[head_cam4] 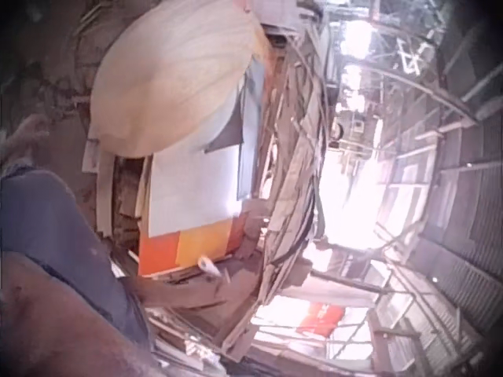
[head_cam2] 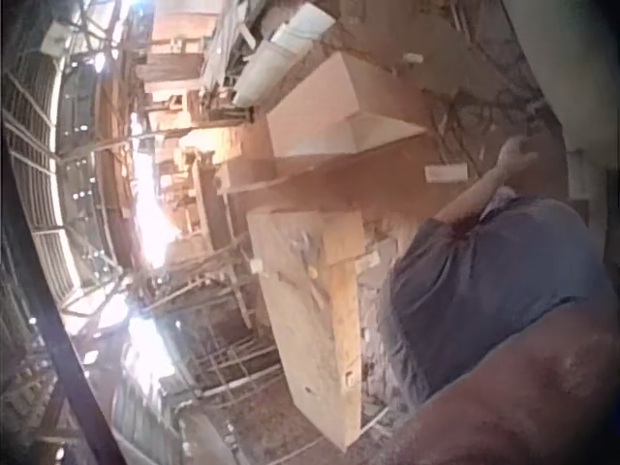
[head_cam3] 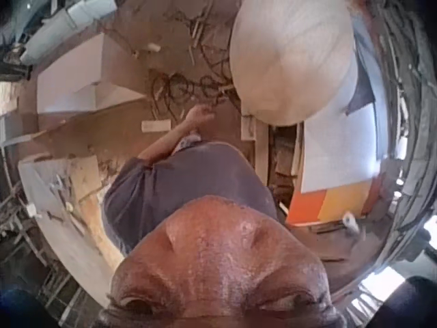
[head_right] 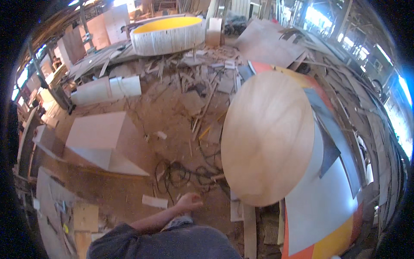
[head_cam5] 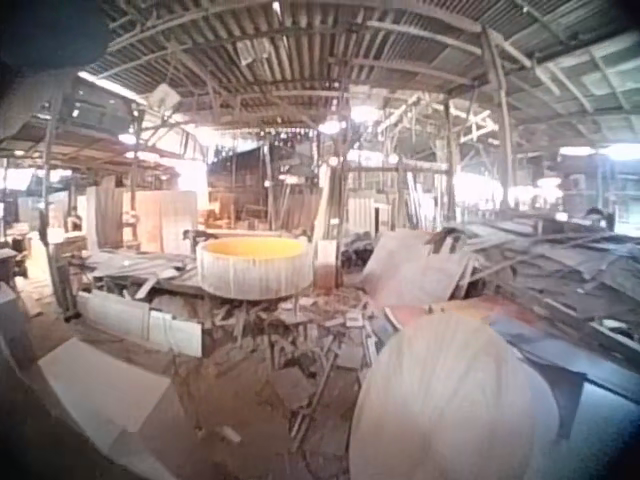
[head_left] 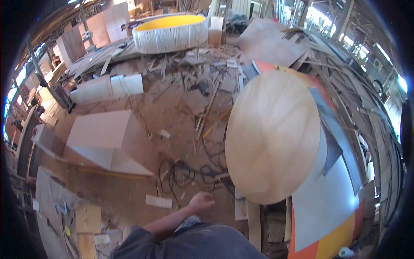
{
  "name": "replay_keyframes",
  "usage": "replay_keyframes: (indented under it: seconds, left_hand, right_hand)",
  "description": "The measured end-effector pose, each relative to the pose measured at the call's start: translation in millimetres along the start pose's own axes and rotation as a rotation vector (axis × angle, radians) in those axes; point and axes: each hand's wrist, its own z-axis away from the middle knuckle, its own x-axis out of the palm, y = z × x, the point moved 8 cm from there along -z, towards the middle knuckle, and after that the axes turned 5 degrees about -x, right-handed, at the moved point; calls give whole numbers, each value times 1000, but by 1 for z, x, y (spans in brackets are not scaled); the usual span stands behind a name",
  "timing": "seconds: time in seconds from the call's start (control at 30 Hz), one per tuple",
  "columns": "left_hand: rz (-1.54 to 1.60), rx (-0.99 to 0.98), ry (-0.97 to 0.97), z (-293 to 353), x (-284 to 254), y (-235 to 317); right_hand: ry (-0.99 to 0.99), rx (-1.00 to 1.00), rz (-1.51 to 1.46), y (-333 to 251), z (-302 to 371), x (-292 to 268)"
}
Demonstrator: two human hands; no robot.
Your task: The person uses a hand-held power sander on the exterior of a large circular wooden frame, applies adhesive to a strip of wood veneer, and presses the veneer into place on the frame before smoothing a large wooden board by hand.
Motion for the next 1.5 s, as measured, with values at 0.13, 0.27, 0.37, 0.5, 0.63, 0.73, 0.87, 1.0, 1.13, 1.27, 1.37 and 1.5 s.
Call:
replay_keyframes:
  seconds: [0.13, 0.27, 0.37, 0.5, 0.63, 0.73, 0.87, 1.0, 1.13, 1.27, 1.37, 1.5]
  left_hand:
    - [-38, 102, -167, -48, -75, 15]
    - [55, -16, -155, -79, -202, 49]
    - [211, 115, -144, -149, -248, 73]
    - [411, 339, -49, -209, -328, 97]
    - [437, 427, -67, -291, -405, 94]
    - [488, 144, -41, -344, -477, 81]
    - [413, 84, 344, -408, -594, 49]
    - [540, 53, 443, -465, -671, 25]
    - [744, 9, 476, -527, -737, -26]
    - [767, 135, 521, -580, -827, -54]
    - [603, 71, 426, -627, -906, -68]
    - [473, 55, 337, -683, -1009, -54]
  right_hand:
    - [-464, 283, -423, -86, 95, 178]
    - [-749, 314, -664, -260, 215, 347]
    - [-990, 411, -945, -381, 297, 431]
    - [-1455, 143, -1027, -564, 416, 503]
    - [-1743, 127, -1216, -707, 521, 573]
    - [-1871, -75, -1365, -813, 572, 643]
    - [-1924, -327, -1593, -947, 639, 701]
    - [-2011, -311, -1704, -1052, 687, 759]
    - [-2174, -404, -1615, -1134, 728, 798]
    - [-2117, -508, -1589, -1207, 773, 834]
    - [-2160, -311, -1479, -1259, 808, 868]
    - [-2094, -192, -1409, -1332, 837, 920]
